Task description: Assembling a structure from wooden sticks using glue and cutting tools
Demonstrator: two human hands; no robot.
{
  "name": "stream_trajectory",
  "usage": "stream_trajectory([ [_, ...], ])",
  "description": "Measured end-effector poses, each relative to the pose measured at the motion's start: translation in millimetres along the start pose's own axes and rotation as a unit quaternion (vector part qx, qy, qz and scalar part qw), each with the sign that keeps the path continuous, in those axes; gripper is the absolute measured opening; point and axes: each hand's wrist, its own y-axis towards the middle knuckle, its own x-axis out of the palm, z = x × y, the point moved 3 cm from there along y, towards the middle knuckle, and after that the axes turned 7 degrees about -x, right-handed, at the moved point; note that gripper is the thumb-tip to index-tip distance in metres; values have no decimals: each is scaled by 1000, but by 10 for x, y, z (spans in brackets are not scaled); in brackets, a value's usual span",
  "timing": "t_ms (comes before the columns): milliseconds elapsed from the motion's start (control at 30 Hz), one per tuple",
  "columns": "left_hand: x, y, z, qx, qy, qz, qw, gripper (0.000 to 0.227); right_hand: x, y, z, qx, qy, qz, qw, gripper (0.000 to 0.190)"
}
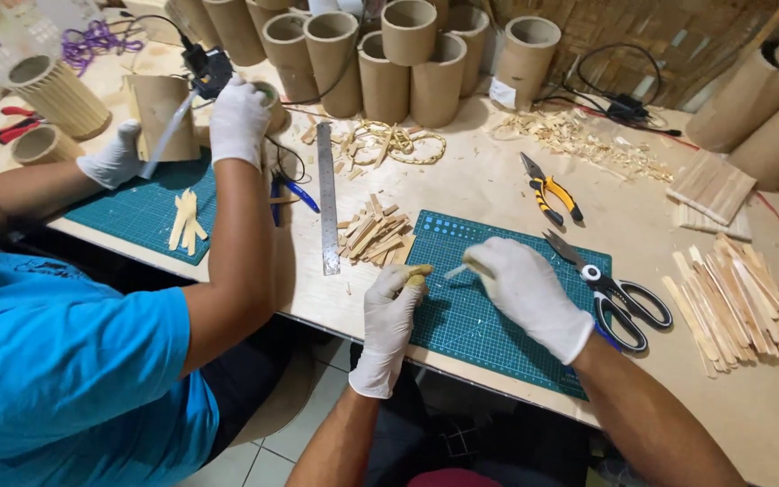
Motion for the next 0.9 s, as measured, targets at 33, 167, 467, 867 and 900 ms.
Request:
stream_trajectory([
  [33, 11, -2, 45, 4, 0, 3, 1000, 13, -1, -16, 44, -5, 1, 2, 1000, 20],
  [167, 87, -11, 17, -2, 71, -12, 997, 17, 31, -140, 138, -93, 97, 72, 988, 14],
  [467, 214, 169, -313, 118, 217, -49, 968, 15, 313, -208, 241, -182, 51, 138, 972, 10],
  [867, 304, 151, -311, 192, 244, -48, 950, 18, 238, -253, 370, -156, 41, 166, 973, 16],
  [900, 332, 129, -268, 198, 235, -44, 951, 18, 225, -251, 390, -146, 49, 171, 973, 20],
])
